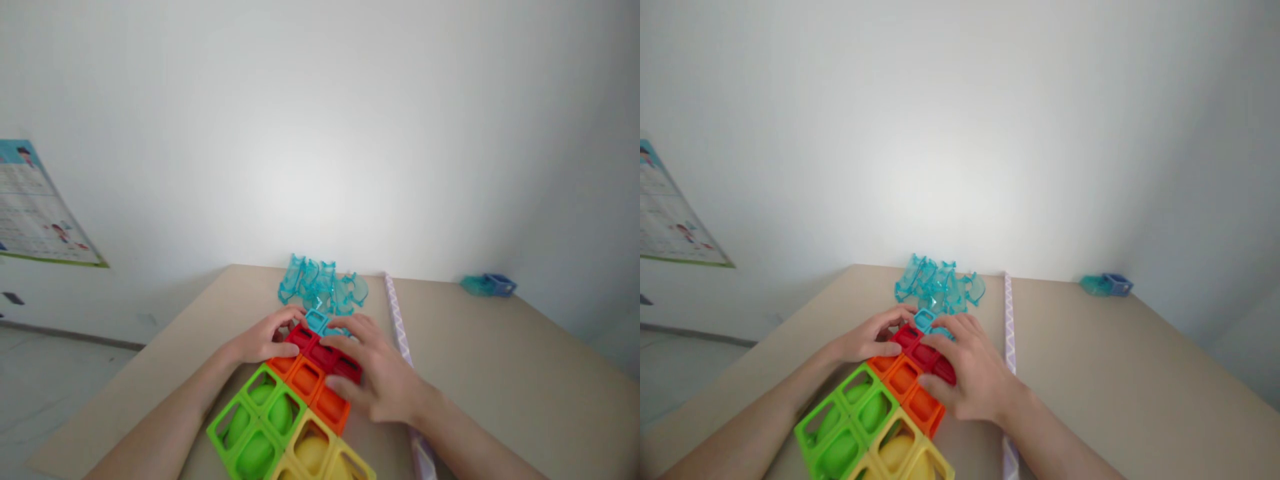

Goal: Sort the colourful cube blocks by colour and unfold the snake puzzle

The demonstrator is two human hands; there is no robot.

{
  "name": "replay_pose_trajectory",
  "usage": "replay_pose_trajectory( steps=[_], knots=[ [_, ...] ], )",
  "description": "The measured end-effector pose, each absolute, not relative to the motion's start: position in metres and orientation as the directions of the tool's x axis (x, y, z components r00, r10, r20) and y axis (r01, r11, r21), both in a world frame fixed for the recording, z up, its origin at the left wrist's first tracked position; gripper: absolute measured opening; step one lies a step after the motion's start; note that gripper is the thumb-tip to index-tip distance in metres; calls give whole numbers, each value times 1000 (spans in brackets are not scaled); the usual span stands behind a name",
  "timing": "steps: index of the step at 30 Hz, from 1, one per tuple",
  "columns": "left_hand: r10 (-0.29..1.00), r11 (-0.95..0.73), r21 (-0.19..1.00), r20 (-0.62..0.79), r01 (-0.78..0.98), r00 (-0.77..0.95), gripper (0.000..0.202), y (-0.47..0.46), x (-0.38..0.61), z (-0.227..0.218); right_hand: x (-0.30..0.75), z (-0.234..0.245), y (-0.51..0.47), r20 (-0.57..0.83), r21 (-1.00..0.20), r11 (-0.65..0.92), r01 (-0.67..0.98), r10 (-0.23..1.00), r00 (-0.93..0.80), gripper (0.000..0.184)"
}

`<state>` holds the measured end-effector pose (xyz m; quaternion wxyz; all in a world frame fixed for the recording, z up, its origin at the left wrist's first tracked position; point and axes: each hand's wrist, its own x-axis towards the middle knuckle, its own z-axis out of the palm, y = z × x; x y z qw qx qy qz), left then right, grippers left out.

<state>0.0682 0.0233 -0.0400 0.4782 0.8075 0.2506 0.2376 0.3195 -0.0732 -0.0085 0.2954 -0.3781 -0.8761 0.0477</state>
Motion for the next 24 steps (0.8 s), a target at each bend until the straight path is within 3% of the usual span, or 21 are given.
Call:
replay_pose_trajectory(
  steps=[4,15,20,24],
  knots=[
    [622,-363,918,109,162,775,45,22,71,-40,312,-8,-77,401,-358,738,572,675,-619,44],
    [646,-422,875,106,238,756,48,20,73,-36,325,-15,-67,414,-373,764,527,645,-642,44],
    [721,-489,797,142,354,678,55,17,75,-33,330,-19,-69,417,-373,754,540,656,-629,46],
    [872,-408,786,185,464,453,41,-6,66,-21,333,-19,-71,405,-378,746,549,666,-626,48]
  ],
)
